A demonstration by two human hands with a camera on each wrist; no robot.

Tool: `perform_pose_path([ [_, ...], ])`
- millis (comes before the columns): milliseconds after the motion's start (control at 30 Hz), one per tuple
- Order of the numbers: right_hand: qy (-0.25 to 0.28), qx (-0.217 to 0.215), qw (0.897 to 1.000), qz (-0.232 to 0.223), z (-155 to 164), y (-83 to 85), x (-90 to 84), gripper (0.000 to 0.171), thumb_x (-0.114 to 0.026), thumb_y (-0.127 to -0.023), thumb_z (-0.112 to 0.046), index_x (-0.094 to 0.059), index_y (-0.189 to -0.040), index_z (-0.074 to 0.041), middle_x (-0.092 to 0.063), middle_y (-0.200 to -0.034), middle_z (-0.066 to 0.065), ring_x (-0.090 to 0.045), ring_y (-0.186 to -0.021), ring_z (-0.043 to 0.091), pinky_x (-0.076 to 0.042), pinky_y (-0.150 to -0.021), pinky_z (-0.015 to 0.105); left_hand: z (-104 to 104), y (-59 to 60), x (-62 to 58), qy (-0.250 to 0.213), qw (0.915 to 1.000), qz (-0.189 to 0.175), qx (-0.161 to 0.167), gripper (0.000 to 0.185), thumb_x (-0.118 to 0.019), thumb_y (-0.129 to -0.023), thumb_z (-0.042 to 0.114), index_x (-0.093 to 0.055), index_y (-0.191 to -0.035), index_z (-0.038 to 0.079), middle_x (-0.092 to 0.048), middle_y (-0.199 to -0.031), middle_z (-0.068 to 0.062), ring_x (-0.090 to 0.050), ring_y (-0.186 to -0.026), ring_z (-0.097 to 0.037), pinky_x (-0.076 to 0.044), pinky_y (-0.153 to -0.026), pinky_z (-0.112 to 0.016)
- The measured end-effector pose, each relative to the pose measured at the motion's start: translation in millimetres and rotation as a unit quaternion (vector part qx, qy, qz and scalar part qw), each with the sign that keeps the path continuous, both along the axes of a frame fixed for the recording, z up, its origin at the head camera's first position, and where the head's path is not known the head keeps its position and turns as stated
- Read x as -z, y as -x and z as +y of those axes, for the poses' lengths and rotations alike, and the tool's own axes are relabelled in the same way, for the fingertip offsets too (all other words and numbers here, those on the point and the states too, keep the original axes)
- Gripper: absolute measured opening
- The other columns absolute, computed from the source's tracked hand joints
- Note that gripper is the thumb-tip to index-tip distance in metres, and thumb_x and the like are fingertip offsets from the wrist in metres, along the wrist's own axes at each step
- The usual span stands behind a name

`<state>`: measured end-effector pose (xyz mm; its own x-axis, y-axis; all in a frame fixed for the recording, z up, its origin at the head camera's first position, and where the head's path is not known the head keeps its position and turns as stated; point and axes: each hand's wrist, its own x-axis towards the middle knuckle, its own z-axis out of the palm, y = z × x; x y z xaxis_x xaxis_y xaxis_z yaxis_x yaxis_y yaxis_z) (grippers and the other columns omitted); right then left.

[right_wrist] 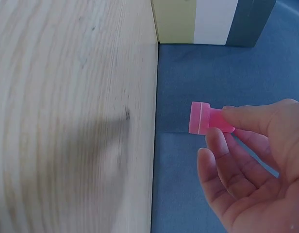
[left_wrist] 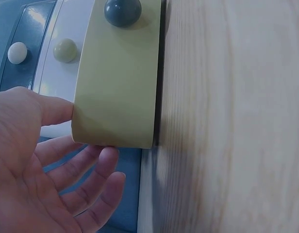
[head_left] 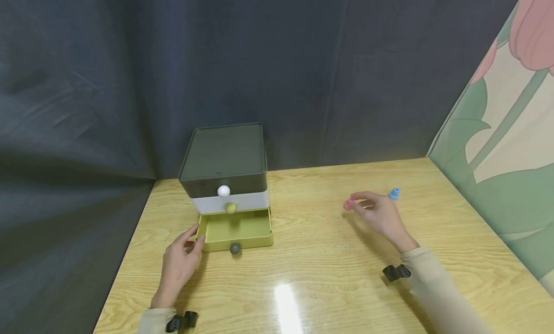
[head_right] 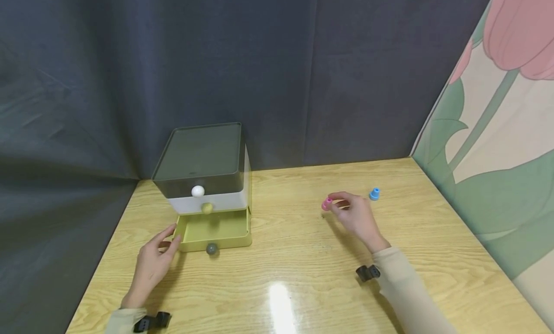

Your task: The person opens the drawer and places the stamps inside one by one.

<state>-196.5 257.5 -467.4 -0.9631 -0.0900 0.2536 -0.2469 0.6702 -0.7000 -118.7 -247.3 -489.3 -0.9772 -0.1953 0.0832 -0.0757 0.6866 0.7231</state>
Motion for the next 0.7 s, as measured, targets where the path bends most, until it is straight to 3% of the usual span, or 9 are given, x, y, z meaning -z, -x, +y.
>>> perform_pose_path([
  [700, 0.004, -0.030, 0.999, 0.012, -34.7, -6.4, -8.4, 0.023, -0.078, -0.098, -0.015, -0.079, -0.118, -0.004, -0.080, -0.113, 0.020, -0.080, -0.088, 0.033, -0.066, -0.075, 0.041, -1.0, 0.0, 0.6, -0.007, 1.0000, -0.002, 0.004, 0.052, -0.061, -0.109, 0.031, -0.055, -0.157, 0.010, -0.061, -0.153, -0.018, -0.071, -0.117, -0.033, -0.058, -0.085, -0.027],
])
